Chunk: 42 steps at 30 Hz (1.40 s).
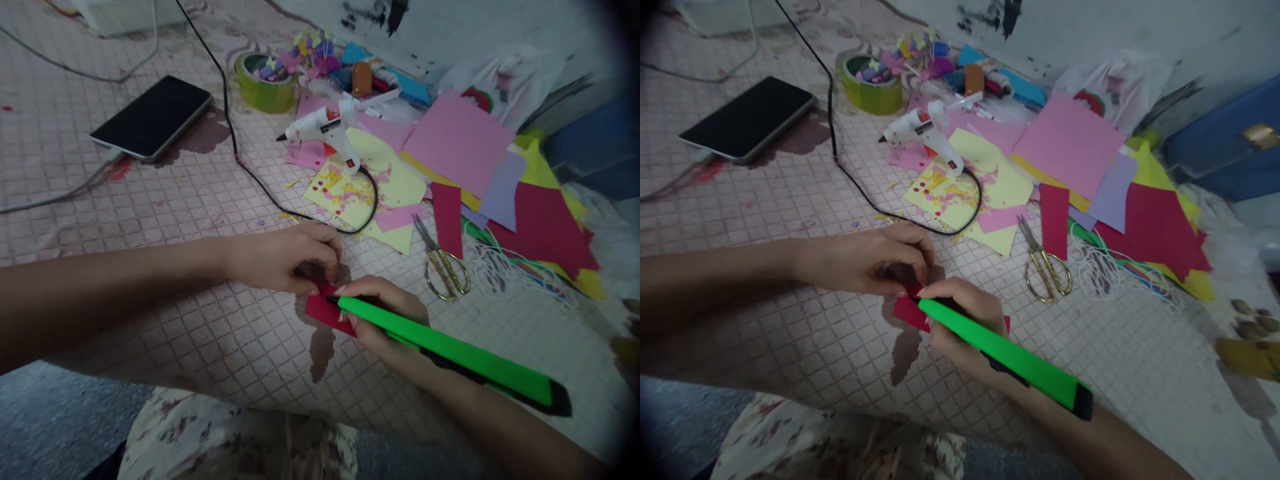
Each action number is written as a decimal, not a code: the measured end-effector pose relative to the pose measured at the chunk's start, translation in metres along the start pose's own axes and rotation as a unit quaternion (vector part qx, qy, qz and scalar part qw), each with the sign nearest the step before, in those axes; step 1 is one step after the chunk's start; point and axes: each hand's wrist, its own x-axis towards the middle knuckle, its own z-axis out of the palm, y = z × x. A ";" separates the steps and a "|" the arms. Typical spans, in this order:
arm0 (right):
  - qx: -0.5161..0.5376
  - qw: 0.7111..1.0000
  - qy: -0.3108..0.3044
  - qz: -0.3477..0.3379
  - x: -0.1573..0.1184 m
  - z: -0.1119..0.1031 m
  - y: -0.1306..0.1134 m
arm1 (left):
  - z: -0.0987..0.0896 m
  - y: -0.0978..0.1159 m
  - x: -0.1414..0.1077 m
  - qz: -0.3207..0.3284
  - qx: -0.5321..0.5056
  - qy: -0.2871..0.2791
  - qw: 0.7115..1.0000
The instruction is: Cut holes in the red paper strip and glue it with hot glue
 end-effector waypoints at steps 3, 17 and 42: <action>0.004 1.000 -0.006 -0.006 0.000 0.001 0.000 | 0.000 0.000 0.000 0.001 0.000 0.002 1.000; 0.019 0.999 -0.026 -0.013 -0.003 0.003 0.008 | 0.000 0.000 -0.001 0.001 0.000 0.003 1.000; 0.009 1.000 -0.025 0.002 0.001 -0.003 0.001 | 0.000 0.000 0.000 0.003 0.005 0.003 1.000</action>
